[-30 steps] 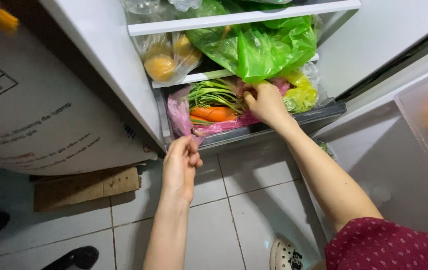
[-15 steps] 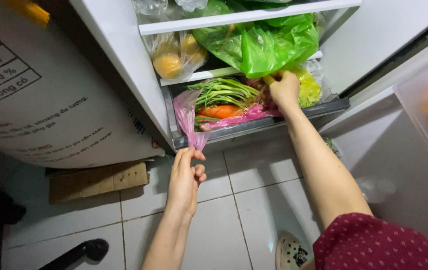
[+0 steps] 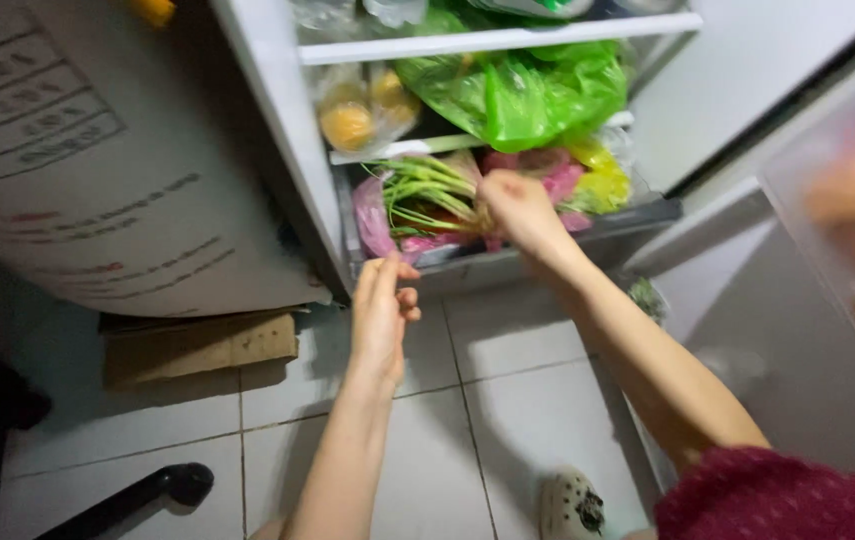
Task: Organizing and packing vegetables from the refrigerator into plastic bags.
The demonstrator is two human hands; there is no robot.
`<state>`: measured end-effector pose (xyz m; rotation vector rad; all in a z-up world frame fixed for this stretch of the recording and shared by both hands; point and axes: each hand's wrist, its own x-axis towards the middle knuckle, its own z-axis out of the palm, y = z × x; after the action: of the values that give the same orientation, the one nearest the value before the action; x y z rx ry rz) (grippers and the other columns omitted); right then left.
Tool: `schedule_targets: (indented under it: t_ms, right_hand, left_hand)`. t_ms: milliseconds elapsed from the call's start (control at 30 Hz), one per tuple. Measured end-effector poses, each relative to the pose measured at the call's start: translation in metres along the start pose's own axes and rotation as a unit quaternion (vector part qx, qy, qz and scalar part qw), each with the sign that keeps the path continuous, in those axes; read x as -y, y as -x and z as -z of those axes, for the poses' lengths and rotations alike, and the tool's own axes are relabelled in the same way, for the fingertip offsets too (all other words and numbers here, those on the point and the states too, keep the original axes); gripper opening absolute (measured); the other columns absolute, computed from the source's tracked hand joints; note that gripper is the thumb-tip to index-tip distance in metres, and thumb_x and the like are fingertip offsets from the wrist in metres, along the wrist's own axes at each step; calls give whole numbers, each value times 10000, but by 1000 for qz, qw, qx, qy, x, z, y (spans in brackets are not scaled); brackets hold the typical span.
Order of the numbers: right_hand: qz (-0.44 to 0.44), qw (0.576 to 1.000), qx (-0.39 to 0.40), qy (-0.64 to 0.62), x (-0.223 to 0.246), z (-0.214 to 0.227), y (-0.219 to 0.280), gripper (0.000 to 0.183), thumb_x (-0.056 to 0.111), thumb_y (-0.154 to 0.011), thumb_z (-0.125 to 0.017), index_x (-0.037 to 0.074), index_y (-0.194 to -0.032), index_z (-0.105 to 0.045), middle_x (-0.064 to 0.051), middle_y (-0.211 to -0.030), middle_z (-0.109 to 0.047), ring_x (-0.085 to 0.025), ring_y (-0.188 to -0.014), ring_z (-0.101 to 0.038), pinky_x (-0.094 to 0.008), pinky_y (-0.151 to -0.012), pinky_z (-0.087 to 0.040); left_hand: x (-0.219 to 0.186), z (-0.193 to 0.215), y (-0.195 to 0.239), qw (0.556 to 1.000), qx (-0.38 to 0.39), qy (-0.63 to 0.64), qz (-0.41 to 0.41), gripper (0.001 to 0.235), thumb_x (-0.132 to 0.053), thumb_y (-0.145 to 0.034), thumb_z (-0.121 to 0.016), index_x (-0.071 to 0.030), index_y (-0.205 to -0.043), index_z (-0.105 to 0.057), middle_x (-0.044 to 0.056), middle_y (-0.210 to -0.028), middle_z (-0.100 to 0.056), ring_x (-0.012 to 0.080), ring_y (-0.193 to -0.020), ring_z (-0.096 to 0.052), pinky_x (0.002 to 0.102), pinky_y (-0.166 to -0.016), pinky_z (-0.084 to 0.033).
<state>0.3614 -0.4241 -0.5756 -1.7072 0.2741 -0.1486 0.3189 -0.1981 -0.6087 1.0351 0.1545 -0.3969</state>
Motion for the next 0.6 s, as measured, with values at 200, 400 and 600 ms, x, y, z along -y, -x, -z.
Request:
schedule_targets:
  t_ms: [200,400,600]
  right_hand:
    - [105,967,47,225,49,-26,56,245,197,-958,-631,50,-766,-592,2,-638,-517,-57,-611,-476,-283,-532,-421]
    - [130,981,0,-144,71,23,-6,167,176,-1005,-627,106,-854,-610,21,-794,-620,-88,-686,-524,-260,-631,-439]
    - [177,934,47,-307,73,36,-55,126,162,-1079,-670,57,-1011,-653,4,-886,-593,-94,-785,-506,-242,-726,-402]
  left_hand:
    - [-10,-14,-2,1000,-11,-10,-7,236,-409,-1018,-531,-184,-1009,-601,-42,-1037,-661,70,-811,-563,273,-701,-451]
    - [-37,-28,1,994,53,-14,-93,301,-308,-1023,-549,-143,-1262,-630,-21,-1282,-632,94,-1174,-533,297,-973,-399]
    - [-47,-35,9,962,151,142,-180,400,-155,-1045,-567,-26,-1422,-540,68,-1419,-563,144,-1366,-472,313,-1212,-313]
